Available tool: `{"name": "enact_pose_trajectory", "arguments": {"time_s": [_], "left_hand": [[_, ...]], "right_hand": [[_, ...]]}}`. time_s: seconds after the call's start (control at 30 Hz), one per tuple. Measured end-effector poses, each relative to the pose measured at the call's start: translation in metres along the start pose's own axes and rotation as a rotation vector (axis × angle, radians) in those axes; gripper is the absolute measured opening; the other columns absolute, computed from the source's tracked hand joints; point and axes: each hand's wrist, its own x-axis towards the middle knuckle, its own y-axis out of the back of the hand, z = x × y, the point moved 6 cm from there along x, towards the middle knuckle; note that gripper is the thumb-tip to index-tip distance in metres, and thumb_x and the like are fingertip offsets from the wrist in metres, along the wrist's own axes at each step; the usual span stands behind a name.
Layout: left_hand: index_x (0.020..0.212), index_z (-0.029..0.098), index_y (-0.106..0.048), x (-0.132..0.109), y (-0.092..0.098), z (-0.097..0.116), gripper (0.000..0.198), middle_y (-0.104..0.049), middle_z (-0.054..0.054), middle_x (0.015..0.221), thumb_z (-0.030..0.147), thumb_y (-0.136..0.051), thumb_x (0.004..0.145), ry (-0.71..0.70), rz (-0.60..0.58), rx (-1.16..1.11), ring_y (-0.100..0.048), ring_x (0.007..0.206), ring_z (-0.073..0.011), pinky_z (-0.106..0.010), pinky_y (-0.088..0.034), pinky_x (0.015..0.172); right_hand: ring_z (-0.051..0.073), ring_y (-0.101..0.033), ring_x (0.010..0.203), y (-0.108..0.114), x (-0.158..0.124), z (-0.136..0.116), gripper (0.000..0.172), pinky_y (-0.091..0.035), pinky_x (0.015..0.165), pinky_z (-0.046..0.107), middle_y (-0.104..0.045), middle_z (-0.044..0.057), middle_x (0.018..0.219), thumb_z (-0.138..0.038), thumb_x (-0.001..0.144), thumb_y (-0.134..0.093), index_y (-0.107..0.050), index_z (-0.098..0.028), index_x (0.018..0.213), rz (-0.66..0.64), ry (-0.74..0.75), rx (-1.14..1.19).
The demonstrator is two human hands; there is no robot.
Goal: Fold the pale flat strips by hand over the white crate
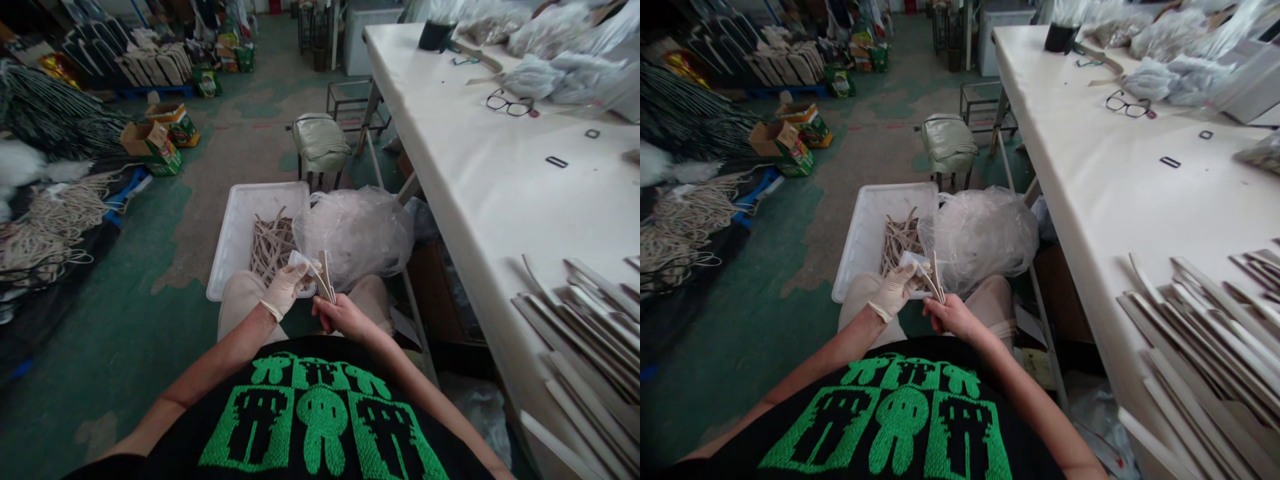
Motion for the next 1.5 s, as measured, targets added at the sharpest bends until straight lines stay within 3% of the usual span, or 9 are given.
{"name": "enact_pose_trajectory", "arguments": {"time_s": [0.2,0.4,0.63,0.8,0.93,1.13,1.23,1.33,1.5], "left_hand": [[0.081,0.014,-0.071,0.001,0.008,0.002,0.045,-0.075,-0.005,0.085,0.038,-0.095,0.051,0.006,0.067,-0.077,-0.069,0.078,-0.0157,-0.025,-0.054,0.071],[0.082,0.012,-0.074,-0.003,-0.001,0.005,0.044,-0.075,-0.007,0.086,0.041,-0.092,0.055,-0.025,0.015,-0.012,-0.069,0.081,-0.0164,-0.025,-0.053,0.076],[0.079,0.011,-0.075,-0.010,-0.005,-0.006,0.041,-0.074,-0.009,0.079,0.042,-0.091,0.057,-0.007,-0.050,0.179,-0.069,0.077,-0.0188,-0.027,-0.055,0.077],[0.080,0.014,-0.072,0.002,0.033,0.015,0.027,-0.073,-0.004,0.078,0.032,-0.087,0.066,-0.046,0.184,-0.106,-0.067,0.072,-0.0135,-0.023,-0.055,0.069],[0.084,0.016,-0.070,0.006,0.060,0.029,0.008,-0.072,-0.001,0.078,0.024,-0.072,0.084,-0.010,0.352,-0.253,-0.067,0.072,-0.0115,-0.023,-0.054,0.071],[0.084,0.014,-0.070,-0.005,0.043,0.000,0.019,-0.073,-0.005,0.084,0.024,-0.081,0.073,0.010,0.231,-0.159,-0.067,0.077,-0.0164,-0.028,-0.053,0.075],[0.085,0.012,-0.072,-0.009,0.054,0.007,0.025,-0.073,-0.007,0.086,0.027,-0.084,0.069,-0.061,0.272,-0.088,-0.066,0.079,-0.0165,-0.025,-0.052,0.071],[0.083,0.011,-0.073,-0.011,0.063,0.014,0.022,-0.072,-0.006,0.083,0.024,-0.084,0.069,-0.071,0.291,-0.028,-0.064,0.073,-0.0117,-0.019,-0.049,0.063],[0.068,0.012,-0.068,-0.012,0.050,-0.007,0.022,-0.062,0.001,0.060,0.022,-0.087,0.063,0.052,0.207,-0.060,-0.053,0.054,-0.0064,-0.015,-0.042,0.050]], "right_hand": [[0.010,-0.042,0.039,-0.002,-0.004,-0.005,0.054,-0.030,0.042,0.020,-0.050,-0.002,0.046,-0.068,0.085,-0.049,-0.058,-0.015,0.081,-0.009,0.041,0.000],[0.009,-0.040,0.036,-0.002,0.004,-0.003,0.052,-0.027,0.038,0.019,-0.050,-0.002,0.044,-0.066,0.085,-0.050,-0.057,-0.015,0.078,-0.016,0.026,0.013],[0.009,-0.041,0.037,-0.005,0.013,-0.002,0.047,-0.033,0.039,0.018,-0.048,-0.004,0.045,-0.059,0.092,-0.049,-0.058,-0.013,0.086,-0.030,-0.034,0.083],[0.011,-0.052,0.047,-0.001,-0.013,-0.026,0.044,-0.041,0.045,0.019,-0.060,0.000,0.063,-0.056,0.093,-0.050,-0.060,-0.013,0.099,-0.133,0.066,-0.084],[0.012,-0.054,0.044,0.013,-0.022,-0.032,0.033,-0.038,0.041,0.018,-0.058,-0.001,0.058,-0.045,0.096,-0.048,-0.060,-0.015,0.089,0.026,0.042,-0.309],[0.011,-0.055,0.044,0.007,0.014,-0.042,0.027,-0.037,0.043,0.018,-0.060,0.000,0.057,-0.029,0.100,-0.043,-0.061,-0.015,0.084,0.128,0.034,-0.442],[0.011,-0.057,0.047,0.003,0.009,-0.055,0.021,-0.037,0.046,0.019,-0.063,-0.002,0.062,-0.028,0.100,-0.046,-0.064,-0.017,0.102,0.099,0.097,-0.547],[0.012,-0.059,0.051,0.001,0.000,-0.063,0.032,-0.038,0.050,0.020,-0.065,-0.003,0.066,-0.027,0.099,-0.051,-0.057,-0.024,0.130,0.114,0.147,-0.646],[0.014,-0.058,0.053,0.000,0.009,-0.065,0.044,-0.040,0.054,0.023,-0.067,-0.002,0.069,-0.020,0.097,-0.051,-0.050,-0.023,0.141,0.195,0.125,-0.707]]}}
